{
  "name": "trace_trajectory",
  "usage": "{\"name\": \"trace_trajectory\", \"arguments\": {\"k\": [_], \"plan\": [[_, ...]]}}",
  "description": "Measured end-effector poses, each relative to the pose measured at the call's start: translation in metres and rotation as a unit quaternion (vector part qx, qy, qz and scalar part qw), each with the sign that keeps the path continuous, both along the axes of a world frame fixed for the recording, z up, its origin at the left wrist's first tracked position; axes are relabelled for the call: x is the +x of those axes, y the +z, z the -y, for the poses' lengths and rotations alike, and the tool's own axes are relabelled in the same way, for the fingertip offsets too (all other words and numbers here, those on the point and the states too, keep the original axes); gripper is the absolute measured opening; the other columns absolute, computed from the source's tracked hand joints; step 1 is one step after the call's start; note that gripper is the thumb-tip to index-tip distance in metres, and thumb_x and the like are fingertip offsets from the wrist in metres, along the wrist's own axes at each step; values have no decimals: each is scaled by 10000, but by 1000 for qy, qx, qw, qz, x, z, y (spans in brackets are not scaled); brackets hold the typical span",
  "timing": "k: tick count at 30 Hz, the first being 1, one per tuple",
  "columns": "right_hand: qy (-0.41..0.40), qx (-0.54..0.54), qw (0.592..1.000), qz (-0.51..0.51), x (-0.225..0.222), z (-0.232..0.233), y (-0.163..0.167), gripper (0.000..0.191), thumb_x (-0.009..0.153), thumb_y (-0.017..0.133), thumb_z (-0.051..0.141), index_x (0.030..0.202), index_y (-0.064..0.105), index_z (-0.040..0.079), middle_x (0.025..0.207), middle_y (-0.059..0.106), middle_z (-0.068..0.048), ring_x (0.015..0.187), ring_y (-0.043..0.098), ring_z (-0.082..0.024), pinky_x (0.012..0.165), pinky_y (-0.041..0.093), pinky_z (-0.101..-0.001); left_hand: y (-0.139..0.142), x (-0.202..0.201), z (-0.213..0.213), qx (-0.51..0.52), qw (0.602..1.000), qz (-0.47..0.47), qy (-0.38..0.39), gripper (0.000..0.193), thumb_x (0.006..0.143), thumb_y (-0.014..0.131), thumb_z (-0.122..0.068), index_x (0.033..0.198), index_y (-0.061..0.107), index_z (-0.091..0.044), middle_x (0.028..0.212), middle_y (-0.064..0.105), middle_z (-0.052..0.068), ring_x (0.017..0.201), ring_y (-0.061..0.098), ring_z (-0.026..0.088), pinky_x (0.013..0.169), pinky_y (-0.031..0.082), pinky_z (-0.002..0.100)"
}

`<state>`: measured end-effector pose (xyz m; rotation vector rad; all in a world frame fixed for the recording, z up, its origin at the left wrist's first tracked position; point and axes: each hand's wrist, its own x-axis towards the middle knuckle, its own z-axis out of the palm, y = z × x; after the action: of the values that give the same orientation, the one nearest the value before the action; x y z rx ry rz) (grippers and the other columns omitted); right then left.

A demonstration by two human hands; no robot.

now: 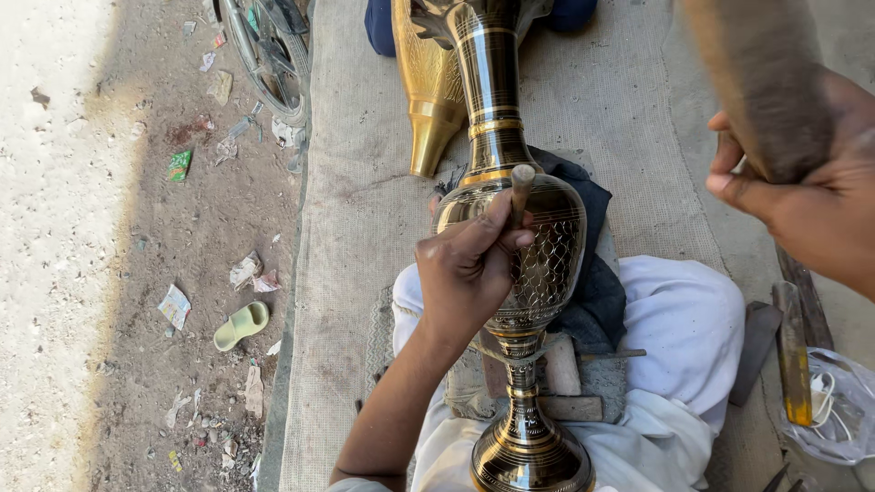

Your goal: The person uses a hammer and a metal chisel to engrave a decorative pattern onto a brass vase. They repeatedly strike the chisel against the vase's surface to create a textured design.

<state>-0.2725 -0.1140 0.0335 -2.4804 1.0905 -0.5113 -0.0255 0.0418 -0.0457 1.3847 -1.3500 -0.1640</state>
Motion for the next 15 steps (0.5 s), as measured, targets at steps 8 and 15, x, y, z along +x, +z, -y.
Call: {"name": "trace_trajectory", "arguments": {"k": [8, 15], "plan": [[58, 17, 990, 129, 38, 34, 21, 317, 900, 696, -28, 1204, 637, 38, 971, 692, -97, 826, 647, -141, 680, 523, -305, -6, -13, 7, -51, 991, -69, 105, 333, 871, 773, -6, 1195, 707, -41, 941, 793, 55, 897, 785, 165, 1147, 399, 361], [27, -14, 999, -15, 30, 15, 27, 241, 866, 735, -74, 1078, 696, 33, 791, 666, -102, 631, 651, -142, 541, 504, -306, 0, -4, 7, -5, 999, -13, 32, 403, 904, 716, 37, 1282, 702, -102, 1009, 801, 27, 929, 800, 144, 905, 592, 282]]}}
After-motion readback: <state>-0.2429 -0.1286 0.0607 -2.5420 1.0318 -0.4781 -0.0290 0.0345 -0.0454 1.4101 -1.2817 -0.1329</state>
